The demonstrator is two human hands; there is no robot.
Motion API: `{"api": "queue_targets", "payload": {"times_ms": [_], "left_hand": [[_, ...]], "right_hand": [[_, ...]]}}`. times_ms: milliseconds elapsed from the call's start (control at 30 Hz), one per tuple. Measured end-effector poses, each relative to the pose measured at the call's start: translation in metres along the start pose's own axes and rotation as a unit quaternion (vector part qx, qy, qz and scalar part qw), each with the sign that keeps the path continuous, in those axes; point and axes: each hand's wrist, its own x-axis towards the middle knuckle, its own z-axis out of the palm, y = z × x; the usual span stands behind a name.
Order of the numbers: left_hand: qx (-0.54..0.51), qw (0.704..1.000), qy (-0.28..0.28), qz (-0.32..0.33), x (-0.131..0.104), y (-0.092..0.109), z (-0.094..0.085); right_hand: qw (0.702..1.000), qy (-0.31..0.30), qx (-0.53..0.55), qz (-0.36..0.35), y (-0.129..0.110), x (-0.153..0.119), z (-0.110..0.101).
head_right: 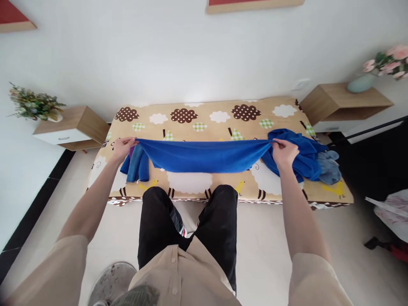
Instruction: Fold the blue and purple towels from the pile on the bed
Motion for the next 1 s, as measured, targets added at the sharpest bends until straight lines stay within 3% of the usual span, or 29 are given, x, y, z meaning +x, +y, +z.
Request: {"api": "queue_targets", "payload": {"times_ms": [133,233,333,433,567,700,800,1000], "left_hand": [[0.039,0.993,0.053,0.101,0.015,-0.01,0.004],[0.068,0.987,0.051,0.137,0.011,-0.03,0.002],[0.132,0.983,0.018,0.127,-0.001,-0.06,0.001],[0.225,0.967,-0.052,0.112,-0.015,-0.096,0.002],[0.368,0.909,-0.168,0.098,-0.032,-0.144,0.012],[0.469,0.831,-0.283,0.094,-0.05,-0.178,0.029],[0.52,0.784,-0.328,0.081,-0.064,-0.189,0.046],[0.554,0.733,-0.382,0.103,-0.083,-0.183,0.07]], "right_hand": [[0.996,0.035,0.076,-0.04,-0.002,0.008,0.012],[0.992,0.041,0.089,-0.081,0.008,-0.005,0.017],[0.997,0.0,0.05,-0.06,0.025,-0.027,0.023],[0.996,-0.082,0.005,-0.032,0.049,-0.052,0.036],[0.971,-0.216,-0.099,-0.031,0.085,-0.085,0.057],[0.909,-0.333,-0.244,-0.056,0.114,-0.115,0.075],[0.862,-0.387,-0.32,-0.071,0.124,-0.135,0.084],[0.818,-0.421,-0.358,-0.158,0.125,-0.162,0.092]]}}
